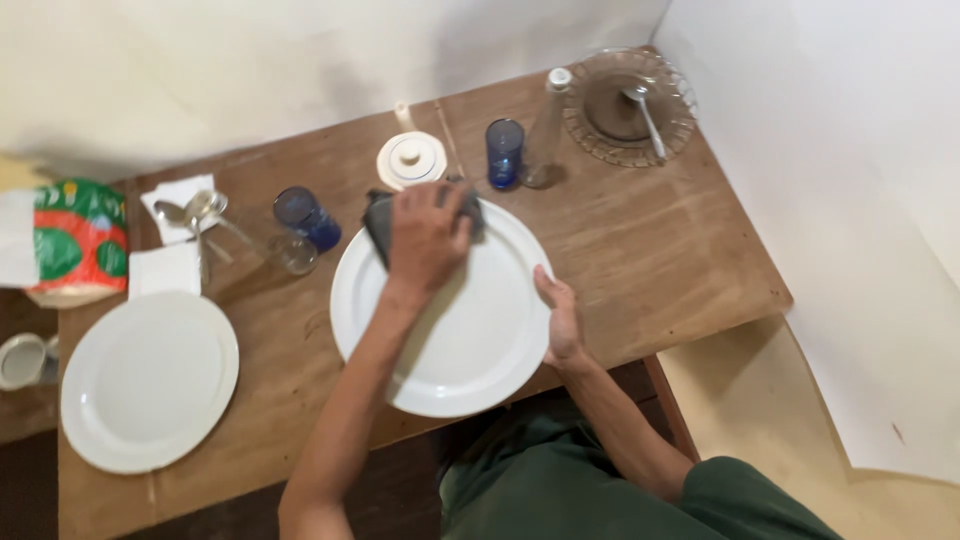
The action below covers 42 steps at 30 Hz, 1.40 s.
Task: The person clears spoons from a plate and wipes it with a cloth before picking up a second plate and wiping both sides of it.
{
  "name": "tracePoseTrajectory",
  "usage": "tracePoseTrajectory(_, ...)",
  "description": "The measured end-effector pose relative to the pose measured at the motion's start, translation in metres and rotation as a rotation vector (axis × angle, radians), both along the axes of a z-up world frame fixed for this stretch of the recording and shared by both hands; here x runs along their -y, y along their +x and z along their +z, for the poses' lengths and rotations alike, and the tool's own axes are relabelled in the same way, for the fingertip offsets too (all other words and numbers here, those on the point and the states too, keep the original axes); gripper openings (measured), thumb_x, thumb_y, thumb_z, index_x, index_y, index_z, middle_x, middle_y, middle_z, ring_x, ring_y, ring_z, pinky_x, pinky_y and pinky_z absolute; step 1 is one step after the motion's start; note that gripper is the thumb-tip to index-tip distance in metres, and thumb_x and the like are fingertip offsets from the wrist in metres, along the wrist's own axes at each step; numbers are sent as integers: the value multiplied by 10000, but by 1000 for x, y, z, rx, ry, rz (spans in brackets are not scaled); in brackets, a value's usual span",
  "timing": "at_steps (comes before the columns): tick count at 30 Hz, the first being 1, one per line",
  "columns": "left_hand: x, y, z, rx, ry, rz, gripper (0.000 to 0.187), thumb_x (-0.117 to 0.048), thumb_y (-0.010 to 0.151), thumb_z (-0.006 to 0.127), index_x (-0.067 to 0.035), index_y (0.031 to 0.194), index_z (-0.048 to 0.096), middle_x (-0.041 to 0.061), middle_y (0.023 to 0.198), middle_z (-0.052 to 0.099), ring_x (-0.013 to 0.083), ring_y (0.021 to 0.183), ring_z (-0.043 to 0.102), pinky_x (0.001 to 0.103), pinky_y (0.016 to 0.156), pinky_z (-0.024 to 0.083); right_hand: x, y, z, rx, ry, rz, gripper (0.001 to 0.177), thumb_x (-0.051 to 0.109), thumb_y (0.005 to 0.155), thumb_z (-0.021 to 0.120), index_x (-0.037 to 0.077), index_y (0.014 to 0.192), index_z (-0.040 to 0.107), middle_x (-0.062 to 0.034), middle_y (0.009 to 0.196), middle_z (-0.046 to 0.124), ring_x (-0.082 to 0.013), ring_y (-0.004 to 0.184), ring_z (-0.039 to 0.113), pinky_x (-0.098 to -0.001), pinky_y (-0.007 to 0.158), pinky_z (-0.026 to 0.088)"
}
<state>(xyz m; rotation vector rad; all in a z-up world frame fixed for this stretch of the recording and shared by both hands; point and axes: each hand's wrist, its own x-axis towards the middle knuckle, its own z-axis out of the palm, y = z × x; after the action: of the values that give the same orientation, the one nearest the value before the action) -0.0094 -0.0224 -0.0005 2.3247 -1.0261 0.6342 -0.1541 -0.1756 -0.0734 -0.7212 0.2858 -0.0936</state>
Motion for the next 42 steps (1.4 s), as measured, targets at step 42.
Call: tracePoseTrajectory(42,-33,-112,-4,-252,15,28,929,-565,842,732,-87,1557,381,223,1621,308,381,1521,279,624,1208,206,16,4,10,46,53,12,591,381,1070,454,-50,1475,464,-203,1432,576,-333,1287,581,-460,1126,445)
